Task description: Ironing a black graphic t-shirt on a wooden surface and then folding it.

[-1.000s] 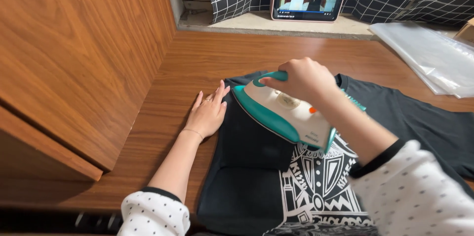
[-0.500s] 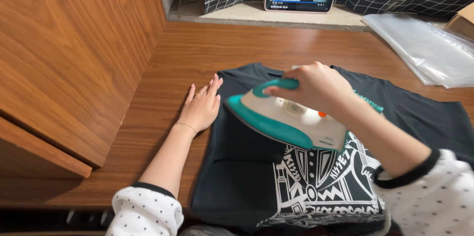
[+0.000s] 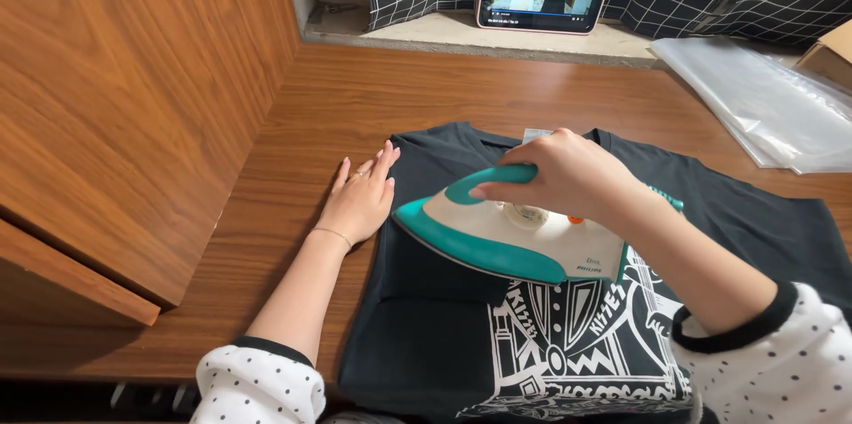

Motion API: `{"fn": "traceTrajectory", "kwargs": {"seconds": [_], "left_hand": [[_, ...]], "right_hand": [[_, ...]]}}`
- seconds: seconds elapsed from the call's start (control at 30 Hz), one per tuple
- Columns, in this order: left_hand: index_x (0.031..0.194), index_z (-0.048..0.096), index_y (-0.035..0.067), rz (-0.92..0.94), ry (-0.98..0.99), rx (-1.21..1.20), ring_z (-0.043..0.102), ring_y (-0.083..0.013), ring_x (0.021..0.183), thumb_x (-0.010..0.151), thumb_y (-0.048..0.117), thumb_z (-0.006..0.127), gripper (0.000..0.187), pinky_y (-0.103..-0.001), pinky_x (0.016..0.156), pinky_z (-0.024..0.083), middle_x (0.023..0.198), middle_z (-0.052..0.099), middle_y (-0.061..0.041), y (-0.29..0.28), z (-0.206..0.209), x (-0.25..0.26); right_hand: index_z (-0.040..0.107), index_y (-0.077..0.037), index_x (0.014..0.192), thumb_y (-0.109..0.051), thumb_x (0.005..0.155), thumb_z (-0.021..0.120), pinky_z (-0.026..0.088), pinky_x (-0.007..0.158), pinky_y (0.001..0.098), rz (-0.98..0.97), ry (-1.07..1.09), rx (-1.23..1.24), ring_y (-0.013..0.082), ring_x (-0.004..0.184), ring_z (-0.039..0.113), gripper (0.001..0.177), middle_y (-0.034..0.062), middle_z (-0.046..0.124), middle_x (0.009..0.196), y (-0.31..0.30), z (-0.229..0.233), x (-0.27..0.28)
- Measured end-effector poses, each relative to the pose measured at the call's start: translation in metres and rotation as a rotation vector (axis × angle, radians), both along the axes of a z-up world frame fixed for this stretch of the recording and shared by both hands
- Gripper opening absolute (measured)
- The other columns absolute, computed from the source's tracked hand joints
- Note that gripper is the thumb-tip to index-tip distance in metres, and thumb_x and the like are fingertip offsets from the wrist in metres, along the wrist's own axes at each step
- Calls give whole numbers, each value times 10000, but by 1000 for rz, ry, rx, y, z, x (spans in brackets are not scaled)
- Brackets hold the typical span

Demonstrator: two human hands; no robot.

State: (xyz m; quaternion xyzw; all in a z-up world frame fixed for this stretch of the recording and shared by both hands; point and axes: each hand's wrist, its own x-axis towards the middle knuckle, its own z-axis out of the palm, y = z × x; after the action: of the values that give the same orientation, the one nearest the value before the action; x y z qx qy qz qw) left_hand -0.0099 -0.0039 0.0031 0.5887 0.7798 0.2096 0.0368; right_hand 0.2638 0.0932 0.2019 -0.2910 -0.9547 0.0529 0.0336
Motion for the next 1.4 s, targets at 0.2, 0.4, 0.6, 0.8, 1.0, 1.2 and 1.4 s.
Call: {"fn": "traceTrajectory", "kwargs": {"seconds": [0.2,0.4,0.6,0.8,1.0,1.2,1.4], "left_hand": [[1756,69,135,1,1,-4,302,-221,1625,1113,256,284,689,-626,1331,62,1768,342,43,-1,0,0],[1755,112,174,7,10,-6,299,-205,1628,1119,279,284,667,-616,1336,62,1764,349,48,4,-7,-4],[1743,198,194,8,-7,25,328,-211,1620,1117,266,309,640,-621,1332,72,1741,401,-4,-1,0,1],[1712,307,242,-7,22,43,314,-185,1621,1124,289,323,590,-621,1331,97,1724,423,-2,1,-6,-6],[1658,418,319,-7,-17,54,316,-156,1617,1125,281,329,542,-638,1323,107,1737,398,91,0,-3,-6],[1590,525,367,-5,-53,52,340,-154,1609,1125,283,351,503,-649,1322,119,1728,416,125,-4,4,-4],[1564,559,322,6,-138,53,336,-153,1613,1160,486,246,537,-614,1344,65,1712,448,96,-5,12,-1]], "right_hand": [[894,-204,1084,-600,723,906,699,748,445,73,8,-67,386,908,819,536,79,871,1010,8,3,3],[872,-242,1127,-711,839,754,685,683,407,-80,-1,10,346,866,817,563,82,847,1026,-3,0,-2],[851,-233,1077,-757,907,667,664,726,486,-224,68,190,399,864,800,581,103,795,894,17,-26,-21],[852,-228,1060,-704,829,746,669,822,506,-9,-5,88,414,938,797,539,93,833,967,12,-1,-8],[836,-224,1035,-781,882,598,648,797,509,-145,12,180,412,918,791,624,117,795,894,16,-20,-21],[839,-186,1019,-724,887,642,642,729,512,-149,115,267,419,840,790,588,138,769,822,22,-36,-27],[854,-181,1024,-707,868,648,648,772,478,-62,62,147,383,884,803,586,130,803,860,10,-13,-20]]}}
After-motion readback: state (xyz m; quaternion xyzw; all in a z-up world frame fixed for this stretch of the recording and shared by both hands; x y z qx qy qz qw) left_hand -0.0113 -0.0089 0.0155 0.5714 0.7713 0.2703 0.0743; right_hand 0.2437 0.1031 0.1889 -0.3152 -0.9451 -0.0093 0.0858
